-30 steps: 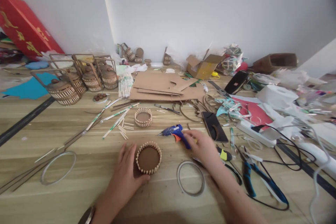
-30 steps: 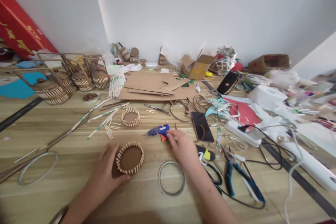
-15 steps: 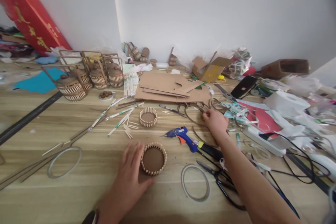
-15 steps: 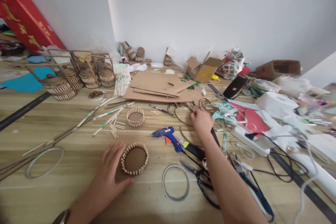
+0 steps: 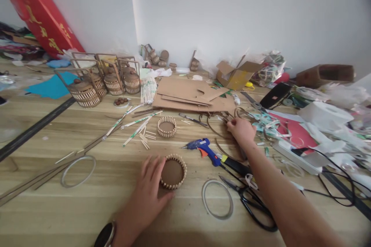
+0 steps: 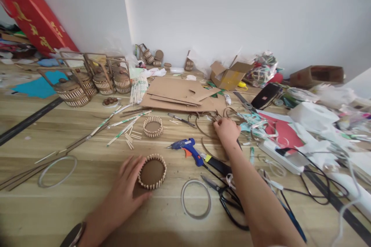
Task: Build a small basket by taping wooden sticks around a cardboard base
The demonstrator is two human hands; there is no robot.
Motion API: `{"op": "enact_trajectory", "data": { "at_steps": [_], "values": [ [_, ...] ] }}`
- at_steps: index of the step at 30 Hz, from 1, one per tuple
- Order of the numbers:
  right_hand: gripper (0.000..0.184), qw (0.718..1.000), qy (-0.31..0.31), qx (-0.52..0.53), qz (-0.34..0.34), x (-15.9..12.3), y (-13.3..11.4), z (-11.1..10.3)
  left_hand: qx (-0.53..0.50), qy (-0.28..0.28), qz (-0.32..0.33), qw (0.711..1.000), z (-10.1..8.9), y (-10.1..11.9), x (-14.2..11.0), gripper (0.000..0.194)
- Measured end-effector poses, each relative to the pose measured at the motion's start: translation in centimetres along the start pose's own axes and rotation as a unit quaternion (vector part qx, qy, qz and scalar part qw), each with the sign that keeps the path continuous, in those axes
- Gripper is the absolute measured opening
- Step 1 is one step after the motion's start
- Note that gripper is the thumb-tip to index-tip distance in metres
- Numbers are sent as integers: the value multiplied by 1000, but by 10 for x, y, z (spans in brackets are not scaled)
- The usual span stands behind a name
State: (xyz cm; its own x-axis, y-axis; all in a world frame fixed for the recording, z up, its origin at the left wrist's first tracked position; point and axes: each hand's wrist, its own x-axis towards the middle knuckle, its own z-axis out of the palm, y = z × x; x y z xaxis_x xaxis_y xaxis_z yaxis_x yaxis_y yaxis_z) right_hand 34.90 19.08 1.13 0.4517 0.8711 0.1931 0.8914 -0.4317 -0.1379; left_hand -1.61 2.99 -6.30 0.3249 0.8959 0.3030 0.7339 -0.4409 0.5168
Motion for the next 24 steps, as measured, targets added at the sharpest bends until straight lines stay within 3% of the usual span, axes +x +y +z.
{"op": "enact_trajectory", "data": {
  "at_steps": [5,9,17,21,24],
  "values": [
    [18,990,70,122,-17,3,2,-21,13,10,22,1000,1,-2,0,83],
    [17,957,111,268,4,13,8,-39,19,17,30,999,3,-4,0,86],
    [28,820,116,559,40,24,18,-64,35,20,43,998,3,-5,0,87],
    [21,757,130,640,22,13,25,-82,46,27,54,997,2,-4,0,88],
    [15,729,177,661,5,5,33,-101,45,30,58,997,3,-4,0,87]
  ]
}}
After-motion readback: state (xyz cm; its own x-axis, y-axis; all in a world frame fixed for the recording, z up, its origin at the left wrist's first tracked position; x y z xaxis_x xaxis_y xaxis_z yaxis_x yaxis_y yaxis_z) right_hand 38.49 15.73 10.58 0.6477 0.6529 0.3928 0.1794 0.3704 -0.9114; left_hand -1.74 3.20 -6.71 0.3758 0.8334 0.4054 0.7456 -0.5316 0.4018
